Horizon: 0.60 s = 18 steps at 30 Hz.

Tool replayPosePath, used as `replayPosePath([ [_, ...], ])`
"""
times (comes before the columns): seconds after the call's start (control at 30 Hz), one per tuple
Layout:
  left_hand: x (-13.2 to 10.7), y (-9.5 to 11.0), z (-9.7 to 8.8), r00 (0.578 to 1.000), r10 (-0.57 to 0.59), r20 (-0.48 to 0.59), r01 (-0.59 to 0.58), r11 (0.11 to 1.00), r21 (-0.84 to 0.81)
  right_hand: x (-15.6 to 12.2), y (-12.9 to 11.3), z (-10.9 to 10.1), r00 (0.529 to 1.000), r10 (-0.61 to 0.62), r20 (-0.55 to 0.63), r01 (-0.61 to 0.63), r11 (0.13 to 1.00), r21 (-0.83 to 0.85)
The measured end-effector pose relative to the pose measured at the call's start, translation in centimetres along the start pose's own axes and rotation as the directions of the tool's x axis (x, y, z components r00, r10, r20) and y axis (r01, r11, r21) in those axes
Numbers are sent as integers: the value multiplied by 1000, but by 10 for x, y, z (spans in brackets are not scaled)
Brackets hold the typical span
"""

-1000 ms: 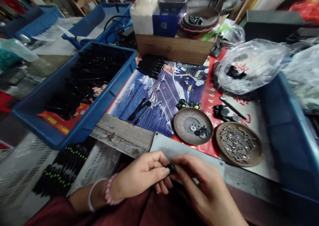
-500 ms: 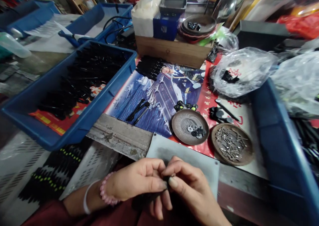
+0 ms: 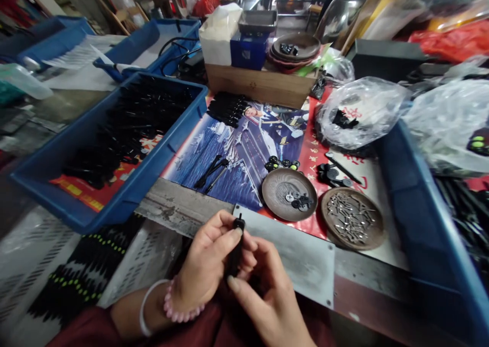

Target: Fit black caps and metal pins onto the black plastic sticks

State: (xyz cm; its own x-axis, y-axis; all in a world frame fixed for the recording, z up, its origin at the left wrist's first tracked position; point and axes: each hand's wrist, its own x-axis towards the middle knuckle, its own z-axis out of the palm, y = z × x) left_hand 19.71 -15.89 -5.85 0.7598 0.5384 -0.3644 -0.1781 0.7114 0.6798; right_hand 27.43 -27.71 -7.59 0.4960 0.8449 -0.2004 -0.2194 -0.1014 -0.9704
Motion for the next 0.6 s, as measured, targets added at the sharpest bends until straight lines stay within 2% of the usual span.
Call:
replayPosePath([
  [0.07,-1,0,3,998,42,-36,-42,999,17,0,1,4,999,-45,-30,43,997,-63],
  [0.17,-2,0,5,996,76,-51,-74,996,41,3,0,6,998,-67,-12,66,995,-78],
  [0.37,-3,0,8,994,98,-50,-95,994,53,8,0,7,996,-91,-8,91,996,-10],
  [0.47,-2,0,6,997,70,-25,-69,997,37,7,-4,1,997,-46,61,43,998,53],
  [0.53,-1,0,4,999,44,-2,-44,999,31,5,-10,-11,985,20,170,-32,997,66],
  [0.6,0,-3,1,999,6,47,-8,999,38,4,-16,-27,979,75,191,-91,993,77],
])
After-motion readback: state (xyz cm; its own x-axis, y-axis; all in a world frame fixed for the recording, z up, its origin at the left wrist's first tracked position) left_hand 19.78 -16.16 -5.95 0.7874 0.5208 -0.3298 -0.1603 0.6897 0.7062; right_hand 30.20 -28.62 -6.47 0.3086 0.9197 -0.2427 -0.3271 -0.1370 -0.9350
